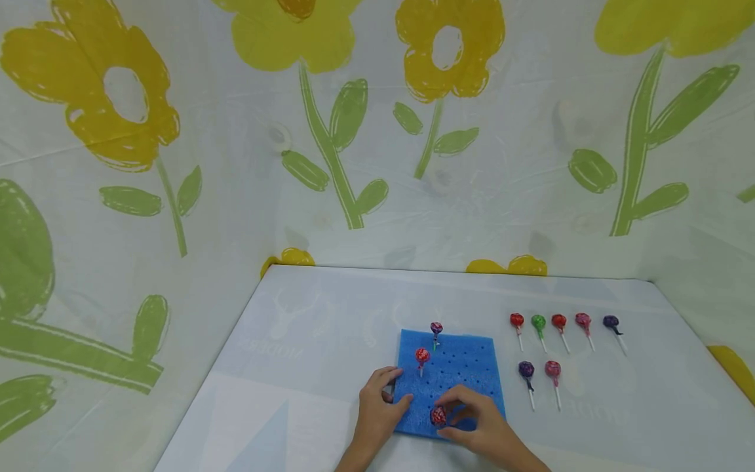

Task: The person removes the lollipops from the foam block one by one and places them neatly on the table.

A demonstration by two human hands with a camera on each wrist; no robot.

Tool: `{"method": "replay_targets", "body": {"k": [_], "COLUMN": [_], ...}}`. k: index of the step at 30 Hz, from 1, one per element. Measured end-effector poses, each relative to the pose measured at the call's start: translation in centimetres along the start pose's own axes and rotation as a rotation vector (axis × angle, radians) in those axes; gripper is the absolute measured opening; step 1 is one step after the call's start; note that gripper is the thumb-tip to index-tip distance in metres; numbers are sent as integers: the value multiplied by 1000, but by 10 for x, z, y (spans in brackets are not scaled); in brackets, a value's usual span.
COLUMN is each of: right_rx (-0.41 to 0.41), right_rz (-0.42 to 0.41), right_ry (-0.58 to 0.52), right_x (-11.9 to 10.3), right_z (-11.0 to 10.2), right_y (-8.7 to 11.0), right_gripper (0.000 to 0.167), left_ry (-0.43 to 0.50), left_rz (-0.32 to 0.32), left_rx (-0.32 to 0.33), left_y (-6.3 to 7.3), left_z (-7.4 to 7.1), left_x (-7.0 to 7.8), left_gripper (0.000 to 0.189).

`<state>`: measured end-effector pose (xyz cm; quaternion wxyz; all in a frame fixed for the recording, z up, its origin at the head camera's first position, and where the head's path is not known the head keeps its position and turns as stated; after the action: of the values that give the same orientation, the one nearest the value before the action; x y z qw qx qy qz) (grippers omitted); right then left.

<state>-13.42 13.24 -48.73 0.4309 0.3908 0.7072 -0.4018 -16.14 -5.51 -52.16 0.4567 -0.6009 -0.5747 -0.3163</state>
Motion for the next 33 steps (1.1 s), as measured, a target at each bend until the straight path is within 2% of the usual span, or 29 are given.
{"method": "replay_targets", "body": {"k": [6,17,24,33], "right_rx": [18,90,169,276], "right_rz": [33,43,-17,-64], "right_ry": [-41,-72,-63,-17], "right_x": [-4,-7,-23,-40], "right_z": [2,5,-2,-23], "right_y": [-1,1,-2,-3], "right_gripper": [31,31,27,25], "left_ry": [7,-3,-11,24], "left_rz": [29,-12,-20,-5], "left_rx": [12,-9,-3,1], "left_y": [0,-1,-1,-2], "left_z": [0,-1,-1,-1], "left_x": [2,1,-1,0], "left_gripper": [43,44,43,43]}}
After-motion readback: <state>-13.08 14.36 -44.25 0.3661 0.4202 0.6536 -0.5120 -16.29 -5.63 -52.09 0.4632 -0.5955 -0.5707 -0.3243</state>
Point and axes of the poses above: each hand's wrist, its own y-axis away from the middle knuckle, its own z-axis out of the palm, x = y × z, the point moved 5 cm from there along -y, towards the middle knuckle, and after that the axes turned 6 degrees about x, right-handed, at the moved point
